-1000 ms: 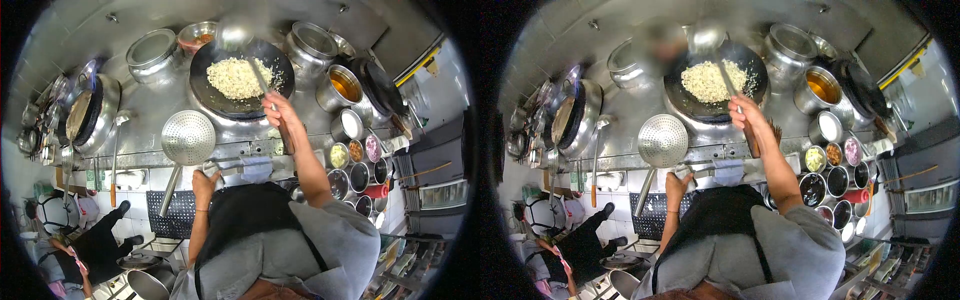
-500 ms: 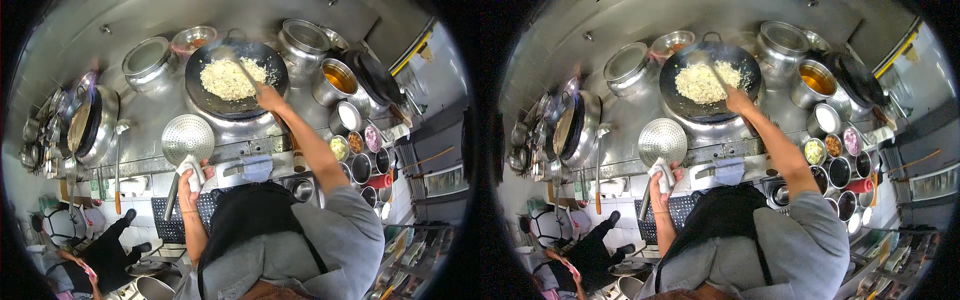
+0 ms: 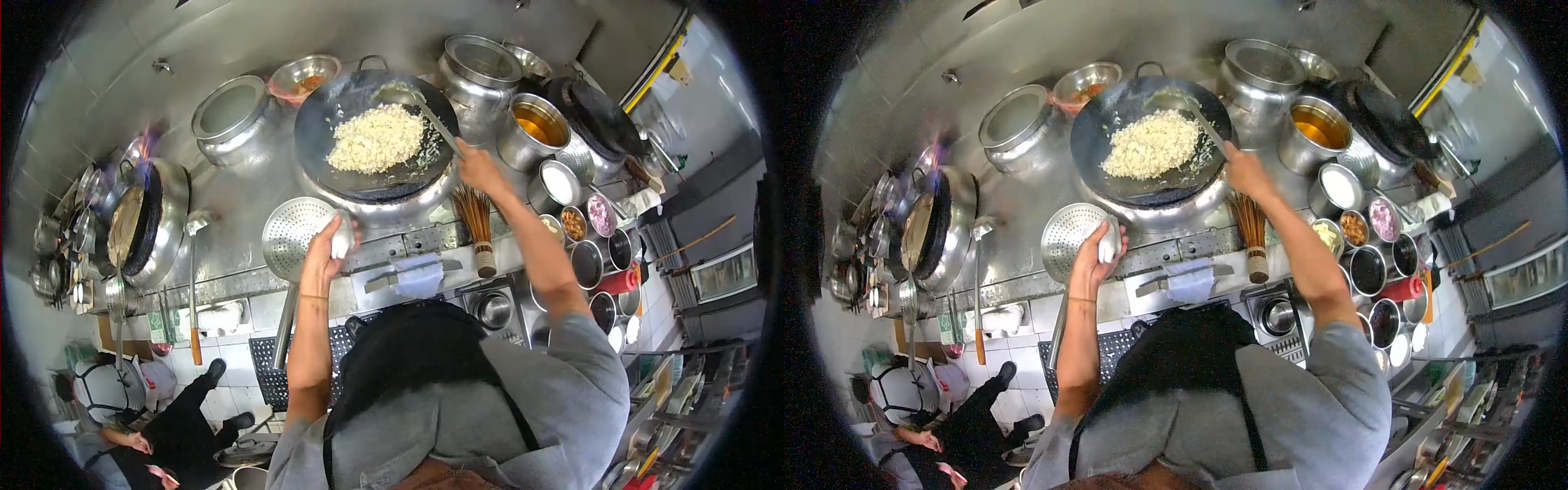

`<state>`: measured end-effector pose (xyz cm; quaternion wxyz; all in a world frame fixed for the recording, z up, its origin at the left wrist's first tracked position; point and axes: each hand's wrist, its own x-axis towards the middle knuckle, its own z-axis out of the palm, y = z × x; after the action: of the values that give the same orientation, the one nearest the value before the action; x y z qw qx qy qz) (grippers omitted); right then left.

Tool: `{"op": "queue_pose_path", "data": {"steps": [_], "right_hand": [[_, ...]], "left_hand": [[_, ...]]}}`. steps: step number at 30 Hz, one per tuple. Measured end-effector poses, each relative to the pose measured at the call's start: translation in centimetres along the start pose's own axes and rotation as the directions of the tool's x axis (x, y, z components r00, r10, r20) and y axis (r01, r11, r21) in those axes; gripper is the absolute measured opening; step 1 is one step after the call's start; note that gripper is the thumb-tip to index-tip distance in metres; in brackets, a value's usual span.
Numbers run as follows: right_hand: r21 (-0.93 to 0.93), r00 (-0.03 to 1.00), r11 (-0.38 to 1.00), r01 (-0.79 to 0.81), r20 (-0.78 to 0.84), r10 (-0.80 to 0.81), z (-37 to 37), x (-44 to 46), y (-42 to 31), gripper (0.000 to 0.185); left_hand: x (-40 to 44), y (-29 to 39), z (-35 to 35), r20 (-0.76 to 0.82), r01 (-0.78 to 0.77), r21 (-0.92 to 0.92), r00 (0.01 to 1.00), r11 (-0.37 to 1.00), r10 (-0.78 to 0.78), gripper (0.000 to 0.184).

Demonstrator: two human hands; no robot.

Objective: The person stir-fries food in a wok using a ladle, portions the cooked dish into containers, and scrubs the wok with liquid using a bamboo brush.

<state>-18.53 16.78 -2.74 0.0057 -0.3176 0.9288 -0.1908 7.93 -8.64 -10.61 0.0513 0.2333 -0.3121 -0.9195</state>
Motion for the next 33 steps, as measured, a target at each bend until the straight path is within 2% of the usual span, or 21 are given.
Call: {"op": "queue_pose_path", "data": {"steps": [2,3,4,6,7,9,10,11,12,15,17,19,21,23,24,26,28,29,30,32,33], "right_hand": [[0.071,0.992,0.994,-0.079,-0.096,0.086,2.8,2.3,-1.4,0.048],[0.090,0.992,0.991,-0.097,-0.066,0.103,4.0,3.8,-2.1,0.046],[0.111,0.992,0.987,-0.117,-0.035,0.121,4.9,4.9,-2.9,0.044],[0.095,0.991,0.994,-0.052,0.129,0.039,4.8,4.8,-5.8,0.043],[0.143,0.991,0.989,0.031,0.127,-0.049,5.6,4.2,-6.1,0.048],[0.071,0.970,0.997,0.032,0.238,-0.048,1.7,-0.5,-8.4,0.055],[0.024,0.968,0.995,0.099,0.229,-0.102,0.7,-2.5,-8.1,0.059],[-0.025,0.961,0.985,0.169,0.226,-0.159,-0.4,-4.3,-7.1,0.064],[-0.085,0.971,0.986,0.147,0.200,-0.127,-1.7,-6.0,-6.3,0.064],[-0.195,0.982,0.979,0.065,0.186,-0.029,-6.7,-9.9,-5.6,0.061],[-0.218,0.987,0.964,0.154,-0.006,-0.159,-7.5,-12.2,-3.7,0.056],[-0.252,0.998,0.967,0.045,0.058,-0.031,-11.2,-14.4,-4.8,0.056],[-0.242,0.999,0.970,0.038,0.027,-0.032,-13.8,-16.4,-5.5,0.055],[-0.356,0.993,0.931,0.085,0.112,-0.048,-14.7,-17.4,-5.1,0.053],[-0.387,0.980,0.922,0.018,0.191,0.061,-15.0,-17.7,-5.9,0.052],[-0.323,0.983,0.943,0.073,0.183,-0.013,-12.4,-16.9,-4.3,0.053],[-0.330,0.981,0.942,0.054,0.195,0.012,-8.2,-13.7,-3.8,0.054],[-0.303,0.990,0.949,0.082,0.136,-0.042,-5.0,-11.7,-3.3,0.054],[-0.280,0.992,0.953,0.113,0.079,-0.094,-2.3,-10.0,-3.3,0.053],[-0.225,0.994,0.974,-0.023,0.095,0.046,0.2,-7.9,-5.3,0.054],[-0.168,0.992,0.986,-0.017,0.117,0.037,-0.1,-8.9,-5.3,0.054]], "left_hand": [[1.3,0.6,0.5,-0.025,0.059,-0.042,0.998,0.997,-0.060,0.037],[2.1,0.6,0.3,-0.044,0.064,-0.052,0.997,0.997,-0.066,0.047],[2.4,0.8,0.7,-0.067,0.050,-0.049,0.996,0.998,-0.053,0.048],[2.9,1.1,1.8,-0.110,0.022,-0.050,0.994,0.998,-0.028,0.051],[3.4,1.3,2.0,-0.075,0.024,-0.029,0.997,0.999,-0.026,0.054],[4.6,1.9,3.1,-0.070,-0.005,0.031,0.998,1.000,0.007,0.055],[5.3,2.2,3.8,-0.070,-0.027,0.051,0.997,0.998,0.031,0.055],[5.6,2.6,4.9,-0.101,0.028,0.091,0.995,0.995,-0.018,0.050],[7.2,2.2,4.6,-0.095,0.063,0.109,0.994,0.992,-0.053,0.041],[9.5,1.6,4.5,-0.123,0.179,-0.006,0.976,0.984,-0.179,0.021],[9.7,1.8,5.1,-0.161,0.183,-0.099,0.967,0.978,-0.197,0.016],[10.4,2.0,5.1,-0.206,0.222,-0.118,0.948,0.968,-0.243,0.015],[11.4,1.5,4.7,-0.224,0.239,-0.146,0.937,0.960,-0.268,0.015],[10.1,1.5,5.4,-0.130,0.268,-0.129,0.950,0.955,-0.284,0.017],[9.4,2.0,5.9,-0.083,0.276,-0.111,0.955,0.955,-0.285,0.020],[9.1,2.8,6.9,-0.085,0.324,-0.136,0.938,0.936,-0.337,0.018],[11.6,2.1,5.9,-0.060,0.361,-0.144,0.926,0.921,-0.372,0.018],[11.4,1.9,6.7,-0.132,0.344,-0.146,0.923,0.928,-0.363,0.015],[12.2,0.9,6.1,-0.063,0.312,-0.145,0.944,0.939,-0.324,0.014],[13.6,-1.0,4.3,0.060,0.237,-0.152,0.971,0.960,-0.230,0.014],[13.5,-1.9,4.5,0.032,0.243,-0.224,0.970,0.944,-0.242,0.013]]}}
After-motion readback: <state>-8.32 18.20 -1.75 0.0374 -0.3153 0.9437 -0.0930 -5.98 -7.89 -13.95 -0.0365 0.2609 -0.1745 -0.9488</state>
